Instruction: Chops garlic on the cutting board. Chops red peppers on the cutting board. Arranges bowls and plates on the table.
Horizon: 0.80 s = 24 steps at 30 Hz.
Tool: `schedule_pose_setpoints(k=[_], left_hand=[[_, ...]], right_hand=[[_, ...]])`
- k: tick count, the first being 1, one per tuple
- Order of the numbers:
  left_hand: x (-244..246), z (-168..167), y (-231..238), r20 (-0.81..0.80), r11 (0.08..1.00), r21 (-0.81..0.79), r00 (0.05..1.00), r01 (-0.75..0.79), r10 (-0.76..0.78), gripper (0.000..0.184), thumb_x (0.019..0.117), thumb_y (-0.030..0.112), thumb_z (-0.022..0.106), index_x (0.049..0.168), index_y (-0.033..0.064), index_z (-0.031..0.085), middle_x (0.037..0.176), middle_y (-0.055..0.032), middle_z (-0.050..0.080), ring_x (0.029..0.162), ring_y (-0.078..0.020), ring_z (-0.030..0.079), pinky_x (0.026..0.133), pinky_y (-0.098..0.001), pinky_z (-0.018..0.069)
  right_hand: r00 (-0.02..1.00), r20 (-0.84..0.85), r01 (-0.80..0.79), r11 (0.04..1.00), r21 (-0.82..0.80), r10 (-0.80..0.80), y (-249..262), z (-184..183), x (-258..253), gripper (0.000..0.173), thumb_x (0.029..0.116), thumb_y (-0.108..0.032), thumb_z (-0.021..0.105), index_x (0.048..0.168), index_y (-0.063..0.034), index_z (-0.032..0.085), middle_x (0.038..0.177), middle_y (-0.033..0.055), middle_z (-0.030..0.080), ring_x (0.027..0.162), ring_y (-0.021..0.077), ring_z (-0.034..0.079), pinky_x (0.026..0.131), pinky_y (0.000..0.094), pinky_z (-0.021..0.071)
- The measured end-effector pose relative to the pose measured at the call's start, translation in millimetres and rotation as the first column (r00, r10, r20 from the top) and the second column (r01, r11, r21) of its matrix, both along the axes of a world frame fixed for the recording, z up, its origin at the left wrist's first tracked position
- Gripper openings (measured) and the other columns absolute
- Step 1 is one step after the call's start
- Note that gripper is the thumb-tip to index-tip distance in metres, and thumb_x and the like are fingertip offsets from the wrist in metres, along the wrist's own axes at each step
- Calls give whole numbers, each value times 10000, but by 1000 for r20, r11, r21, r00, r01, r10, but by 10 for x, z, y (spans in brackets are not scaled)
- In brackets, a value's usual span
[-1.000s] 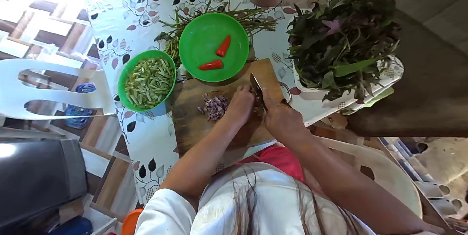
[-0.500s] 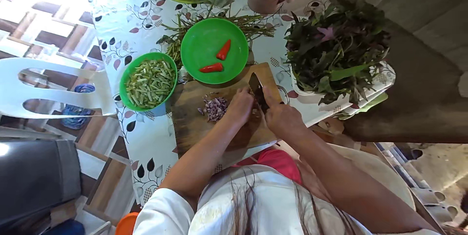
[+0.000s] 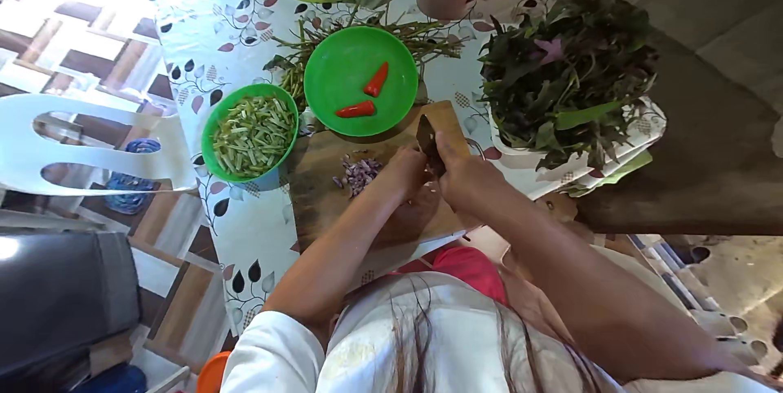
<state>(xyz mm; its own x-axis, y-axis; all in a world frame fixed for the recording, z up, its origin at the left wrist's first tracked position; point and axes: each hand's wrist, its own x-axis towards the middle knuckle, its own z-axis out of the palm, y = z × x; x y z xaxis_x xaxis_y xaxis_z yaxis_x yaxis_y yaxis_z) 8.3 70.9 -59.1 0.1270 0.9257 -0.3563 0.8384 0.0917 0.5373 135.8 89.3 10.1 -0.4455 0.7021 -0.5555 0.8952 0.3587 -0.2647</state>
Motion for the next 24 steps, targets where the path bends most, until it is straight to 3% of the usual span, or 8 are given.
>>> schedule_pose_setpoints(k=[2,4,8,12,16,19,22,24], left_hand=[[-60,-20,-23,-38,997,-24,997,70,-71,436,945,153,731,1325,-38,636,1398,-227,593,1340,-400,527,1133,-518,413],[-66,-101,-83,-98,997,14,992,78,-76,447,938,82,722,1360,-26,617,1433,-211,576,1365,-415,501,1129,-520,423],[-31,-229,-192,-121,987,157,993,34,-15,347,992,19,615,1333,-40,630,1409,-203,598,1334,-416,527,1111,-487,442],[-56,-219,-190,0,989,144,1000,-27,27,338,976,14,637,1307,-57,643,1363,-223,616,1326,-414,530,1117,-498,438],[-18,-229,-231,-53,988,156,998,-12,20,333,972,-16,619,1302,-24,657,1352,-203,630,1298,-394,555,1101,-470,454],[6,-228,-240,-39,988,149,998,-34,40,363,978,-10,613,1340,-15,638,1393,-194,605,1328,-398,531,1105,-470,454],[-36,-244,-273,31,984,173,998,-50,46,385,975,-18,615,1359,-30,618,1371,-219,610,1313,-403,544,1106,-481,454],[-68,-215,-270,96,980,184,994,-78,61,388,968,-50,602,1356,-62,606,1398,-245,596,1337,-406,542,1145,-484,420]], right_hand=[[998,-51,29,1000,-8,-29,-6,-17,-31,753,1047,-58,488,1664,-100,59,1346,268,607,1105,447,673,937,605,528],[995,-96,40,999,12,-39,-127,-169,-9,818,1022,-28,516,1660,-76,7,1561,242,430,1139,425,667,944,580,547],[999,2,43,999,-32,-43,-225,-242,-17,860,1053,-44,482,1647,-134,-133,1444,279,525,1160,453,651,959,586,528],[999,33,24,995,-96,-21,23,14,-149,869,1028,-59,532,1654,-109,-68,1359,280,595,1101,451,676,934,611,529],[997,-44,52,995,-89,-56,-89,-51,-171,926,992,-30,567,1642,-61,-91,1541,263,425,1108,416,678,929,575,553],[997,-34,64,996,-57,-66,-254,-202,-141,976,996,-35,591,1631,-70,-150,1426,299,517,1098,438,680,917,576,559],[998,4,60,992,-115,-60,-84,-46,-219,919,1003,-35,546,1638,-68,-118,1392,294,553,1088,437,679,918,589,545],[998,-15,56,990,-126,-58,22,22,-255,871,1011,-40,518,1640,-56,-83,1503,279,461,1134,431,664,946,601,531]])
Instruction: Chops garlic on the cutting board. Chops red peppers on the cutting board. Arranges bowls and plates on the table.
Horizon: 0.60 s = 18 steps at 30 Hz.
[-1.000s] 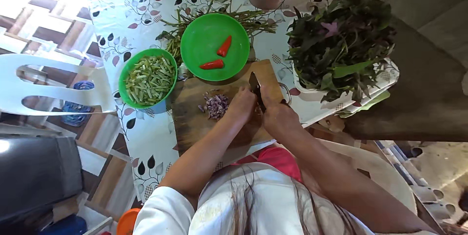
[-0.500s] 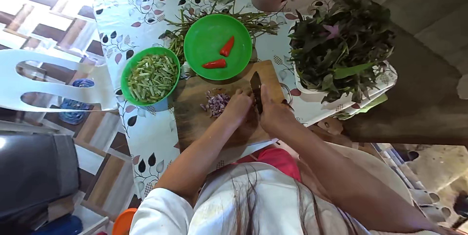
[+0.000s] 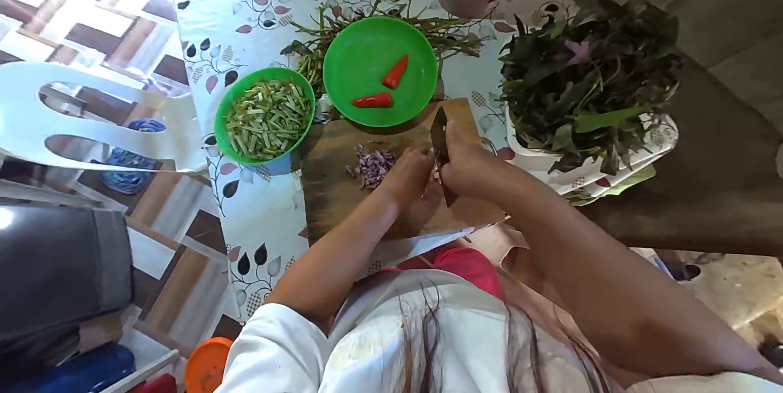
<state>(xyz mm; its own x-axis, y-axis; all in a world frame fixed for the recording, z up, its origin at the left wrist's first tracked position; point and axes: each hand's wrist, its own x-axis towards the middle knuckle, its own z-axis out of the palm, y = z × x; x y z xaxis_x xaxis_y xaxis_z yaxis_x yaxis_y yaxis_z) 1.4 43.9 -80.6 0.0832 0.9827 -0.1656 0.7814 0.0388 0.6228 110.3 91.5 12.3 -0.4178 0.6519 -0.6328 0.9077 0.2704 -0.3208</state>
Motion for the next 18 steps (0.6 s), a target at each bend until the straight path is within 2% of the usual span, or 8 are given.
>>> schedule_pose_setpoints(k=[3,7,9,10,11,13,16,18], left_hand=[[-9,-12,-26,23,999,9,999,-48,48,424,964,-35,622,1382,-82,568,1472,-263,524,1327,-390,559,1123,-450,451],[-51,7,-42,-5,999,-37,999,-38,38,393,995,-43,565,1385,-92,556,1528,-289,442,1343,-388,549,1106,-424,473],[-93,38,-48,33,999,-43,999,-23,24,375,985,-59,574,1358,-101,580,1495,-292,481,1347,-398,540,1126,-441,451],[-102,32,-42,39,999,-28,999,-19,20,354,972,-74,586,1324,-105,605,1439,-287,529,1319,-403,553,1121,-449,453],[-95,18,-41,34,1000,-20,999,-21,21,331,964,-82,590,1292,-101,629,1380,-275,572,1287,-403,570,1110,-457,458],[-77,-19,-58,-4,1000,6,1000,-13,13,277,976,-69,573,1236,-91,665,1289,-261,626,1228,-404,604,1081,-468,474],[-78,-10,-62,-53,1000,11,999,-11,12,263,990,-31,568,1227,-76,672,1297,-258,635,1236,-401,613,1083,-475,478],[-80,-4,-95,12,999,13,999,-30,30,256,972,-51,588,1210,-83,679,1277,-264,645,1209,-394,630,1069,-476,487]], right_hand=[[999,-33,22,997,76,-20,-222,-191,72,978,967,-1,591,1630,-51,-126,1473,310,467,1071,437,688,890,585,567],[996,95,3,1000,20,-4,-236,-151,33,963,1009,-26,546,1626,-109,-189,1387,317,544,1145,460,656,949,602,529],[997,83,0,1000,-10,1,-110,2,-45,910,1019,-52,532,1638,-98,-133,1349,306,576,1111,447,668,920,605,532],[999,41,1,1000,-1,-1,-53,21,-60,871,1017,-58,530,1639,-72,-80,1385,307,547,1112,438,670,915,600,537],[1000,7,10,1000,-2,-10,-40,2,-58,863,1015,-61,530,1633,-53,-72,1493,293,447,1142,417,663,939,579,542],[998,-31,53,998,35,-52,-205,-154,-15,950,989,-52,575,1629,-65,-127,1549,281,379,1116,408,675,921,558,563],[997,1,72,996,51,-72,-319,-271,26,985,1002,-44,565,1622,-107,-197,1442,323,475,1150,450,652,937,577,550],[999,-11,37,999,30,-37,-202,-152,10,930,1003,-28,535,1628,-69,-153,1361,342,548,1067,457,680,872,597,557]])
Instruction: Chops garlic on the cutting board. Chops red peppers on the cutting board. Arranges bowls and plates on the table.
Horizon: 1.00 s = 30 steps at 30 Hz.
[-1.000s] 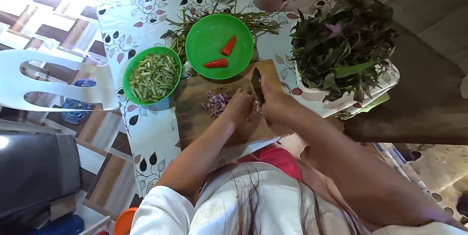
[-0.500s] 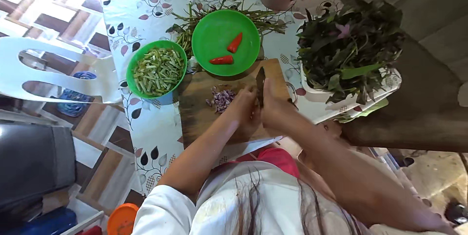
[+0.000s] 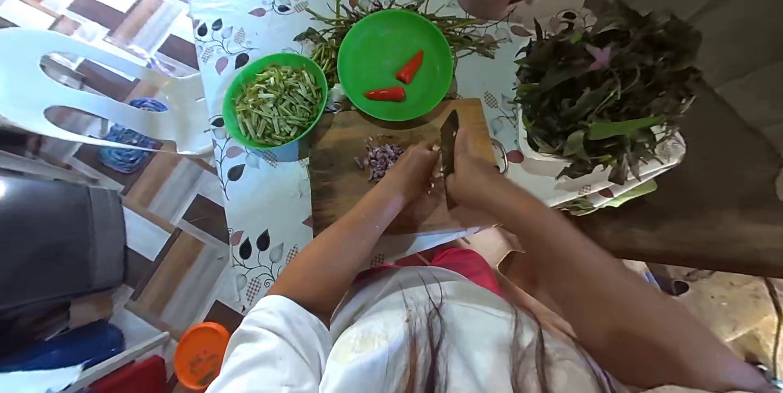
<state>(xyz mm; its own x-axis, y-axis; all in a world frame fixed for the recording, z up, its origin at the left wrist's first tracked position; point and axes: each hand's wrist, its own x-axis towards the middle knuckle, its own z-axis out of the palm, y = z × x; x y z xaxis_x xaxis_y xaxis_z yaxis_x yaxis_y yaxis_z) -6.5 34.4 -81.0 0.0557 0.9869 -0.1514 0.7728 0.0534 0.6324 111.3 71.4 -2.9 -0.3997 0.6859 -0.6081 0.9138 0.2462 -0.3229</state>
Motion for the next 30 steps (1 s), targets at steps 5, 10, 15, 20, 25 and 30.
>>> schedule_pose_setpoints(k=[5,10,15,20,25,30], left_hand=[[2,15,16,-13,1000,-4,1000,-21,21,231,985,-27,586,1186,-76,689,1268,-251,643,1177,-365,650,1040,-444,516],[-11,34,5,20,1000,-28,1000,-11,12,234,944,-62,625,1167,-83,693,1262,-249,635,1178,-362,638,1047,-448,506],[25,16,29,-48,1000,-21,999,-12,11,189,980,-28,581,1111,-60,713,1233,-235,648,1144,-362,656,1000,-452,536],[-26,99,18,29,999,-31,999,19,-18,208,931,-48,642,1126,-83,704,1229,-242,638,1137,-359,648,1014,-455,520],[-33,22,42,-37,998,37,998,42,-41,170,973,-43,578,1067,-83,715,1189,-243,670,1117,-370,672,996,-472,532],[-88,77,-12,49,998,34,998,49,-51,168,917,-93,631,1065,-98,710,1162,-251,670,1102,-367,665,1006,-465,522]], right_hand=[[997,-58,58,998,37,-56,-92,-59,-27,953,996,-50,572,1627,-61,-143,1458,331,461,1146,460,650,920,598,548],[1000,6,23,999,-42,-22,47,53,-87,898,1019,-57,523,1624,-64,-141,1514,321,405,1055,413,690,881,561,563],[995,-74,64,998,21,-62,-129,-158,-61,1020,979,-47,602,1612,-70,-197,1320,336,566,1119,462,661,907,605,550],[997,-25,77,995,-61,-79,86,10,-107,893,1025,-65,506,1618,-90,-161,1468,298,434,1032,368,689,854,529,571],[991,-93,96,995,-19,-97,-74,-162,-82,986,1009,-45,554,1606,-90,-230,1394,344,523,1215,454,623,987,592,519],[989,-94,105,993,-63,-110,68,-15,-120,885,1019,-71,502,1618,-98,-148,1444,299,423,986,345,683,801,505,580]])
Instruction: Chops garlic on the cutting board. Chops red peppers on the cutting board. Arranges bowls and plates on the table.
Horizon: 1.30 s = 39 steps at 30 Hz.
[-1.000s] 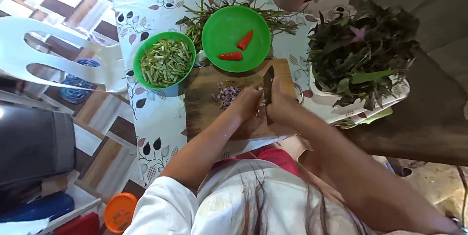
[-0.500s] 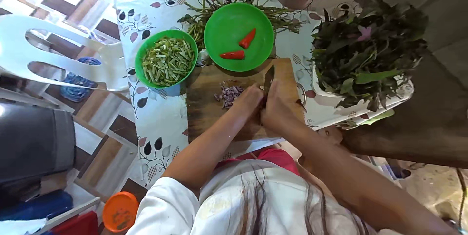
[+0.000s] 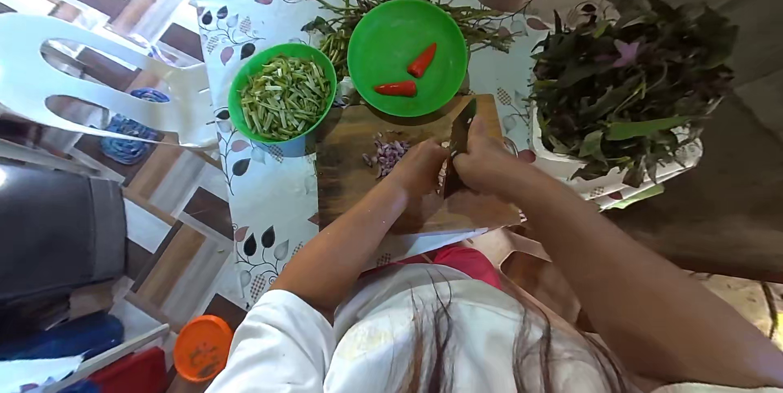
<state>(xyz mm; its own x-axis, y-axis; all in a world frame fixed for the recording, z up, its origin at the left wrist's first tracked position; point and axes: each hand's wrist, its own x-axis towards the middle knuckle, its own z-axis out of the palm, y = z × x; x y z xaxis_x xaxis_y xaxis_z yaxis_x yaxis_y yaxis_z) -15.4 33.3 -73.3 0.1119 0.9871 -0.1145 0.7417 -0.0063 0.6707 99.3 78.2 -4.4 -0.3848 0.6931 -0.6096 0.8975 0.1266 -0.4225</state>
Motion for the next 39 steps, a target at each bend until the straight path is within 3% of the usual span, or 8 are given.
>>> schedule_pose_setpoints(k=[3,8,13,17,26,30,34,39], left_hand=[[-5,-89,30,-72,998,52,997,20,-16,157,978,-36,575,1019,-80,720,1098,-228,691,1088,-353,675,991,-449,528],[-18,-21,-10,8,1000,8,1000,16,-16,153,912,-99,636,1043,-93,715,1164,-246,668,1107,-361,661,1008,-457,521],[-4,-73,19,-37,1000,21,999,-3,4,168,972,-46,584,1064,-97,715,1191,-248,675,1158,-363,654,1036,-448,503],[-29,-23,-17,48,1000,-21,999,-3,4,180,910,-90,655,1079,-87,716,1221,-248,656,1167,-354,640,1045,-432,500],[-16,-79,-26,67,997,56,997,-45,41,175,940,-114,583,1029,-94,733,1125,-250,695,1107,-364,667,1020,-437,509],[-8,-60,15,-19,999,12,999,-47,48,164,959,-60,594,1044,-75,734,1127,-238,695,1124,-360,666,1022,-434,508],[-23,-122,11,84,994,75,994,-82,76,156,961,-70,578,982,-83,732,1067,-238,714,1070,-351,687,984,-440,525],[-8,-64,24,32,995,35,995,-93,92,158,967,-40,592,1020,-69,737,1092,-229,712,1101,-349,680,1005,-442,512]], right_hand=[[1000,13,-20,999,35,19,-191,-133,-11,968,1020,-61,535,1600,-93,-240,1237,318,615,1081,430,685,912,587,547],[999,36,12,999,-47,-11,34,86,-68,834,1062,-116,452,1616,-86,-171,1539,297,331,1019,327,687,832,480,584],[998,39,-47,998,-35,49,-160,-66,-28,920,1063,-79,470,1577,-108,-292,1195,313,603,920,360,703,816,521,568],[1000,-10,-11,998,-57,11,15,27,-51,842,1068,-114,431,1606,-103,-215,1504,293,333,860,242,679,733,399,584],[1000,-6,14,1000,-11,-14,-5,-63,25,893,1037,-57,458,1598,-80,-236,1574,292,282,887,249,680,747,408,581],[996,26,80,997,1,-80,-137,-105,23,962,1033,-25,509,1587,-88,-274,1463,359,433,1150,427,644,950,551,529],[997,59,50,997,-50,-47,55,12,12,874,1064,-102,437,1594,-116,-257,1322,257,479,712,188,638,624,351,559],[995,3,102,995,1,-102,-111,-111,-13,982,1017,-24,529,1589,-81,-267,1471,362,420,1130,424,654,919,542,547]])
